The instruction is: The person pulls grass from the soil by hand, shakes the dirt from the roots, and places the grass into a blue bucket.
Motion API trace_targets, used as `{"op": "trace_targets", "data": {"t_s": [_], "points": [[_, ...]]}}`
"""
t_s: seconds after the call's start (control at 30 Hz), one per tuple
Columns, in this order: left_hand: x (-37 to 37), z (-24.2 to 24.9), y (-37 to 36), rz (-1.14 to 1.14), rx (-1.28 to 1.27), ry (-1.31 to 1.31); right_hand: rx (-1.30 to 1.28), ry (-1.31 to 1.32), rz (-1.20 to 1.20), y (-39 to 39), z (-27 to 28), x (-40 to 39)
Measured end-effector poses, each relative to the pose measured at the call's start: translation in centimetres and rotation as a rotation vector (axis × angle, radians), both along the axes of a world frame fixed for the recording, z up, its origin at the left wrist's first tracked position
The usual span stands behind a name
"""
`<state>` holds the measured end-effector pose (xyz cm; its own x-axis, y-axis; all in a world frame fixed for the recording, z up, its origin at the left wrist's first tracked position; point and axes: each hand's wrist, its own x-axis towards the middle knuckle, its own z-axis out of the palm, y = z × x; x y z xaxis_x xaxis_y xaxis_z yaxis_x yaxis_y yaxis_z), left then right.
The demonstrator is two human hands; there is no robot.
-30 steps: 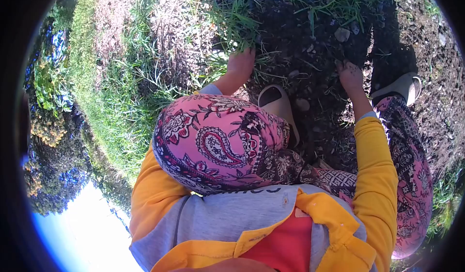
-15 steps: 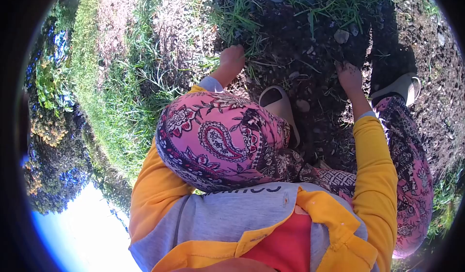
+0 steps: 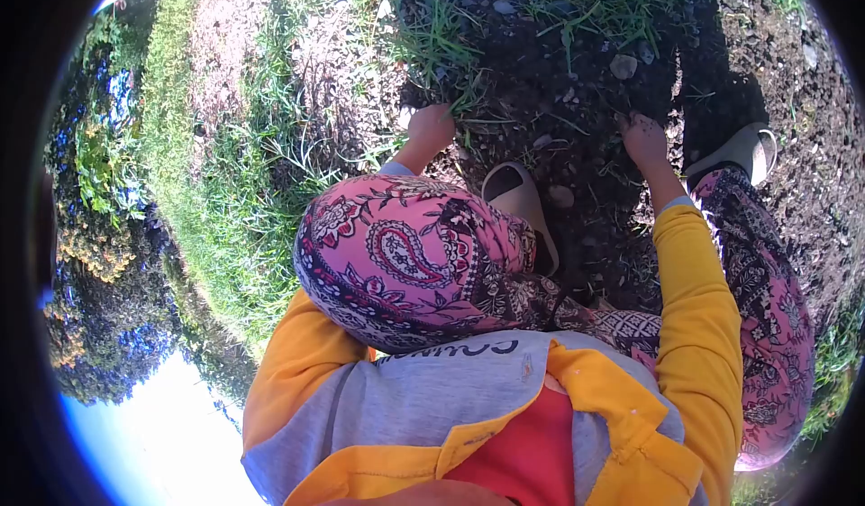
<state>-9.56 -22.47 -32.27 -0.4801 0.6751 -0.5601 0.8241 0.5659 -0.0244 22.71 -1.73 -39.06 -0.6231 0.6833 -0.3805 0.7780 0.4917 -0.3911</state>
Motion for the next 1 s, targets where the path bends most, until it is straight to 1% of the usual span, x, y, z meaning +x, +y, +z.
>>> {"op": "trace_targets", "data": {"t_s": [0.07,0.17,0.27,0.37,0.4,0.5,0.57,0.6,0.63,0.73,0.77,0.83,0.9,0.93,1.0], "points": [[0.3,0.2,-0.3,0.019,0.015,-0.004,-0.045,-0.037,0.007,0.1,-0.2,0.1],[0.3,0.2,-0.3,0.037,0.009,-0.019,-0.015,-0.022,0.031,0.2,-0.5,0.2],[0.6,1.2,0.1,0.060,-0.058,-0.020,0.002,0.003,0.018,0.1,-1.5,0.5],[0.5,1.1,-0.4,0.036,-0.036,-0.057,-0.004,0.031,0.028,0.3,-1.7,0.7],[1.2,2.1,-0.4,-0.022,-0.069,-0.056,-0.006,0.025,0.017,0.6,-1.7,0.7],[3.8,5.5,-1.5,0.169,-0.031,-0.009,-0.036,0.017,0.008,0.3,-0.9,0.1],[3.1,6.3,-2.2,0.217,-0.011,-0.011,-0.044,0.016,0.009,0.4,-0.2,-0.3],[2.7,6.3,-2.3,0.226,-0.002,-0.020,0.018,0.087,0.011,0.1,-0.5,-0.2],[2.4,6.1,-2.2,0.226,0.007,-0.037,-0.001,0.085,0.020,0.0,-0.8,-0.1],[2.3,5.0,-0.6,0.219,0.043,-0.115,-0.015,0.081,0.019,0.6,-1.0,0.3],[2.0,5.6,0.7,0.230,0.090,-0.168,0.002,0.097,0.007,0.4,-1.6,0.4],[1.8,6.4,3.2,0.179,0.219,-0.228,0.009,0.109,-0.007,0.3,-1.8,0.5],[2.4,8.3,6.8,0.232,0.255,-0.292,-0.010,0.094,-0.008,0.3,-1.6,0.4],[2.8,8.6,7.8,0.263,0.271,-0.328,-0.014,0.091,-0.020,0.3,-1.6,0.4],[2.9,5.3,8.3,-0.059,0.010,-0.273,-0.022,0.085,-0.031,0.3,-1.6,0.3]]}}
